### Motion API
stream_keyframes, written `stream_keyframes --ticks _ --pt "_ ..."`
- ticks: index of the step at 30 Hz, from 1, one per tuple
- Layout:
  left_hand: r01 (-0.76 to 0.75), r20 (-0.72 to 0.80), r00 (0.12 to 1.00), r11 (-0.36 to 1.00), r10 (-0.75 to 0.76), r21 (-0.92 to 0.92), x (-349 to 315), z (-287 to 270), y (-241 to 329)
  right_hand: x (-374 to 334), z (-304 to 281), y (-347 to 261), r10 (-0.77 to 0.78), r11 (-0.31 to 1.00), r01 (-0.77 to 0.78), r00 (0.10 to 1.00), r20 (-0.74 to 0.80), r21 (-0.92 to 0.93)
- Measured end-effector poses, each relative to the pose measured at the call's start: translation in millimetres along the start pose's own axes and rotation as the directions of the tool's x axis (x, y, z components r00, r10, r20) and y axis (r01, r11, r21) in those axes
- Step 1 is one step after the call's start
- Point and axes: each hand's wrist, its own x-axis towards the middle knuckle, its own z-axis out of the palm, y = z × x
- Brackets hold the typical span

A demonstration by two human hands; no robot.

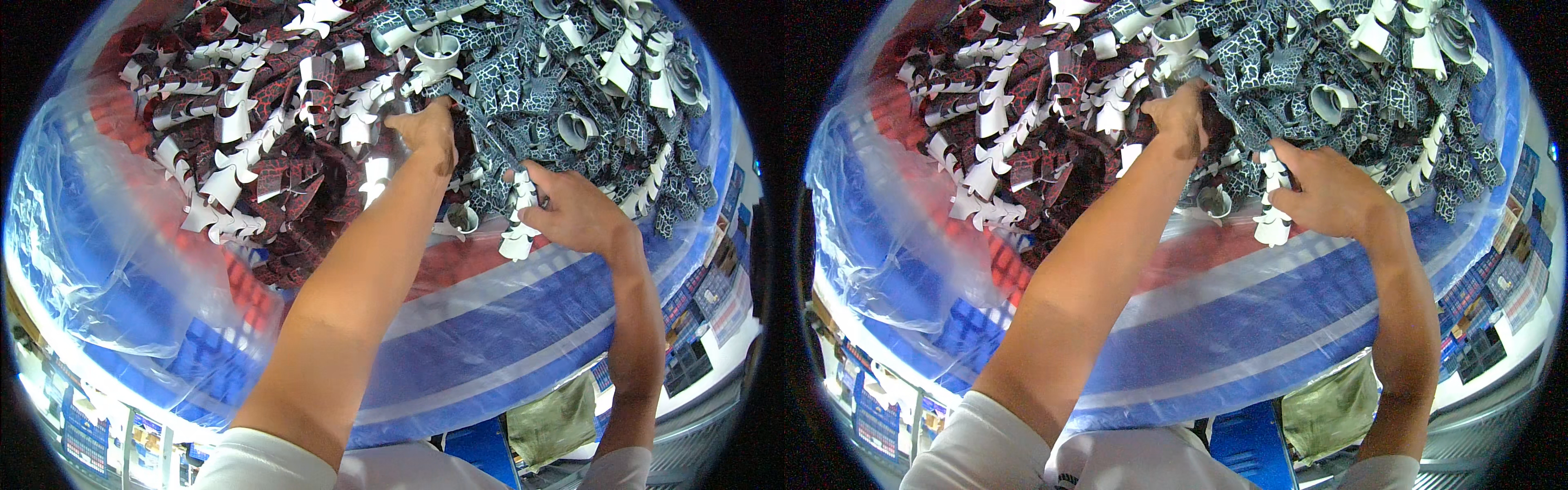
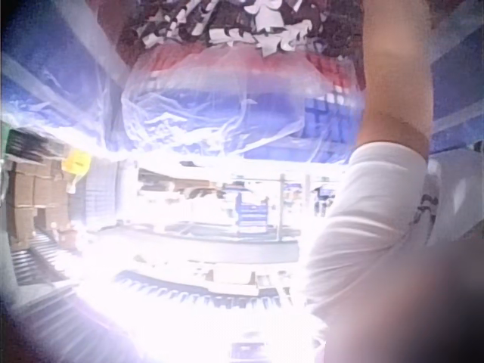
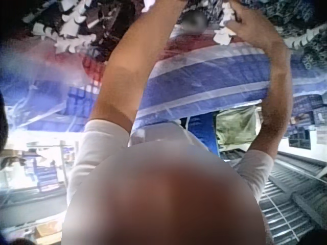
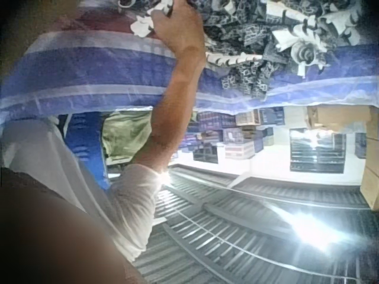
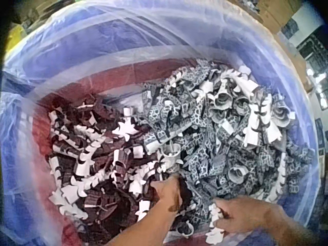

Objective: The person sorts small plastic parts from a bin, then assembles two white shark-shaped items by attaching red fins and wiping them with a cloth. The finished items are placed on a workbench.

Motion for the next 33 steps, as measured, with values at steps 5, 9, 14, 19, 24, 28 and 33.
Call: stream_keyframes --ticks 5,9,14,19,24,28,33 --pt "-0.114 0.196 0.973 0.993 0.120 -0.042 4 -30 -7 1 3 4 -0.026 1.000 0.026 1.000 -0.015 0.016" --pt "-0.151 0.334 0.927 0.985 0.169 -0.079 -1 -42 -4 1 6 11 -0.062 0.998 0.061 0.997 -0.045 -0.019" --pt "-0.263 0.306 0.935 0.928 0.179 0.262 -28 -67 27 -2 2 17 -0.040 0.999 0.040 0.993 -0.111 0.003" --pt "-0.293 0.324 0.943 0.664 0.081 0.687 -78 -114 71 -4 -1 15 0.023 0.998 -0.029 0.994 -0.105 -0.058" --pt "-0.477 0.466 0.879 0.124 0.104 0.870 -122 -166 140 -5 -4 13 0.036 0.997 -0.042 0.996 -0.087 -0.065" --pt "-0.485 0.526 0.851 -0.373 0.008 0.791 -145 -200 193 -5 -6 14 0.017 0.996 -0.025 0.996 -0.087 -0.083" --pt "-0.397 0.581 0.804 -0.842 -0.127 0.365 -161 -212 231 -4 -4 16 0.030 0.998 -0.036 0.995 -0.093 -0.060"
